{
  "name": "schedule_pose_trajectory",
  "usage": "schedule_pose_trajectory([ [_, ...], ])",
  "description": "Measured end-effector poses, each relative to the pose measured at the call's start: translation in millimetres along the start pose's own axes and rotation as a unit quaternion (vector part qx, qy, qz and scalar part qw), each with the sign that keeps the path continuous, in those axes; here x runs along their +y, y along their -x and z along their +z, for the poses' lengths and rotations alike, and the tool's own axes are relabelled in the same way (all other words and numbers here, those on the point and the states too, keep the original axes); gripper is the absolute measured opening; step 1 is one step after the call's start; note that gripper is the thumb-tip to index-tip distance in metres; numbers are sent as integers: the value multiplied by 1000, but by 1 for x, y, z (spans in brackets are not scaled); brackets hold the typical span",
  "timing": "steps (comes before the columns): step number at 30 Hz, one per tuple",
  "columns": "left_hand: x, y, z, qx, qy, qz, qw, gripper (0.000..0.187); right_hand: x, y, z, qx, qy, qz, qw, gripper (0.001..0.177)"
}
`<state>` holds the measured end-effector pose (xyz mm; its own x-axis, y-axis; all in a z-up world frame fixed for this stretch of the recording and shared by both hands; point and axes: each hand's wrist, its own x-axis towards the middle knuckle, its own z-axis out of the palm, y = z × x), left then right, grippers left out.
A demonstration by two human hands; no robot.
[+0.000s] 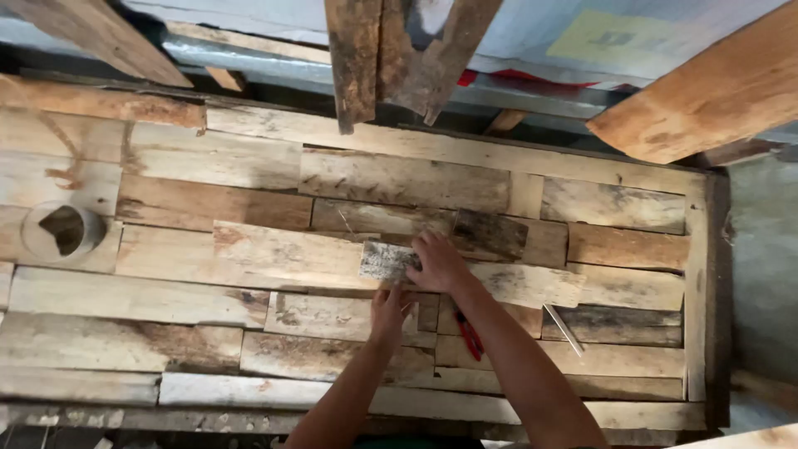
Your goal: Arranging and fitting thin wood planks onto a wooden base.
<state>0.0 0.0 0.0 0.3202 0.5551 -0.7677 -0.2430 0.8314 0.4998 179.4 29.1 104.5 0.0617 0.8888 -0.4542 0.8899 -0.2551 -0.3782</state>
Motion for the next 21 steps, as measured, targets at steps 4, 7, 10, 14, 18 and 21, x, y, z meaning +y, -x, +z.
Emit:
schedule_pose_trajectory([
  [4,9,4,5,9,-8,-6,1000,25,17,-10,17,35,3,-16,999,64],
  [7,-9,-19,-2,21,16,4,1000,23,32,-9,16,108,-35,-68,991,63],
  [10,-25,-34,-11,18,53,17,998,17,68,-1,9,151,-58,31,986,47],
  [14,-24,-35,-12,11,45,10,999,20,129,9,3,217,-18,104,970,71],
  [18,-20,-30,-9,38,31,-1,999,22,155,17,-5,142,20,116,983,91],
  [21,-22,-33,-9,37,42,12,998,20,142,22,-19,107,14,127,986,95],
])
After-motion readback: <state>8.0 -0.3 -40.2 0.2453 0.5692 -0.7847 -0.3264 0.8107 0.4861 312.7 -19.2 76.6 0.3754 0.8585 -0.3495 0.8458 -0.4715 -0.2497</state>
